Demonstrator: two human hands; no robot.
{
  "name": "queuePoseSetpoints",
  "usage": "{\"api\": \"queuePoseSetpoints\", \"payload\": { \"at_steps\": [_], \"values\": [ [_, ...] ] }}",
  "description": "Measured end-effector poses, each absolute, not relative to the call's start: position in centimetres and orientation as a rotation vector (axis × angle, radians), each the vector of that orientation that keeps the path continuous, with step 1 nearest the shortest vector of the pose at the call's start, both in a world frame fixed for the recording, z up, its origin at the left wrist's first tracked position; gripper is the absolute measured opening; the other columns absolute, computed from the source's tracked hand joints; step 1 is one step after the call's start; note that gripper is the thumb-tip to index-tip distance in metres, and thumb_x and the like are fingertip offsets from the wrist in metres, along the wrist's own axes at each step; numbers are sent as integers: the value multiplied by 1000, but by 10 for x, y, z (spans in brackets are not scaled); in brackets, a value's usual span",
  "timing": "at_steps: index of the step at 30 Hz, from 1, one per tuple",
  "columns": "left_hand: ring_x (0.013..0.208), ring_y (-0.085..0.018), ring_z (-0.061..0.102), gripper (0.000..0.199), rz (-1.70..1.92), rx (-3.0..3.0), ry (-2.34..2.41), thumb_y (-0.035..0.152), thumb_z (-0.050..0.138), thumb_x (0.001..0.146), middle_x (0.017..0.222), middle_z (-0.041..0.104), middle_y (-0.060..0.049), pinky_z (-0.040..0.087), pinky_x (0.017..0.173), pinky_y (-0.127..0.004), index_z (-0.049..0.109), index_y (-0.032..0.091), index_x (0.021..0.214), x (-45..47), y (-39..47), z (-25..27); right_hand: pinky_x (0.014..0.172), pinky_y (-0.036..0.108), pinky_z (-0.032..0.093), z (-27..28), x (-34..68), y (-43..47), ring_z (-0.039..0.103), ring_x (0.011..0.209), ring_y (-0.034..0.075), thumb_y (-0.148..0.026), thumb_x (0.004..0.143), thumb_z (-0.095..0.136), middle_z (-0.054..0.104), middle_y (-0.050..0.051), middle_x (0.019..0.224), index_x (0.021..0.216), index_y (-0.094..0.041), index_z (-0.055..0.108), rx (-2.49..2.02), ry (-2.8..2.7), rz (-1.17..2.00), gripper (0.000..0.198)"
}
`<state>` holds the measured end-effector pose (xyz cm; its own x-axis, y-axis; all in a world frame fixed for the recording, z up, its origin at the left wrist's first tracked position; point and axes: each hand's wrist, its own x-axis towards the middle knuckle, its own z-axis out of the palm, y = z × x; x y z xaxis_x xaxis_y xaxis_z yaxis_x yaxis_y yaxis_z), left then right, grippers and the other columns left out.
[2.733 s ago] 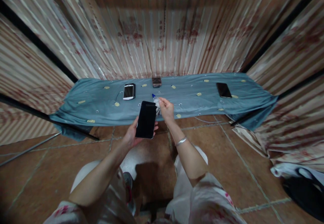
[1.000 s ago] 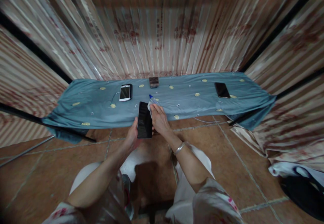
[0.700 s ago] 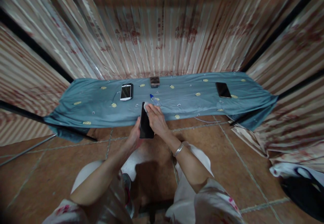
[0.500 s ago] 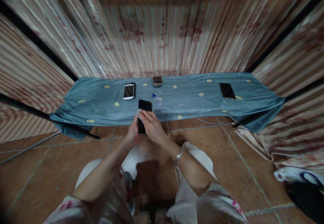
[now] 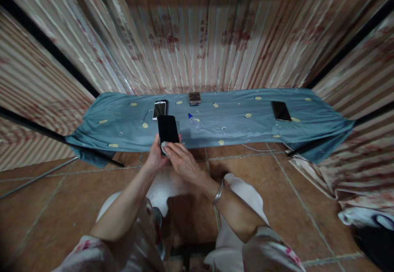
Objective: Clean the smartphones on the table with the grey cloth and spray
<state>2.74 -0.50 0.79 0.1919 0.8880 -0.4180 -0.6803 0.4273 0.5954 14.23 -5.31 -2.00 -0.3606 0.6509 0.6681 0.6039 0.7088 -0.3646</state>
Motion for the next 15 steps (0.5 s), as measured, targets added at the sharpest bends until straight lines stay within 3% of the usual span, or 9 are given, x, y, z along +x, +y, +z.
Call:
{"api": "queuePoseSetpoints", "payload": {
  "at_steps": [7, 15],
  "values": [
    [89, -20, 71, 54, 1131, 313, 816, 48, 33, 97, 86, 75, -11, 53, 89, -32, 71, 10, 92, 31, -10, 11, 104, 42, 49, -17, 156, -41, 54, 120, 23, -19, 99, 36, 63, 14, 127, 131, -15, 60, -1092, -1961, 126, 40],
    [112, -22, 65, 39, 1056, 306, 888, 38, 40, 98, 104, 75, -9, 48, 99, -32, 70, 15, 106, 55, -32, 3, 106, 46, 46, -17, 169, -27, 52, 122, 24, -22, 100, 35, 60, 13, 132, 134, -17, 57, -1188, -1919, 140, 42]
  ]
}}
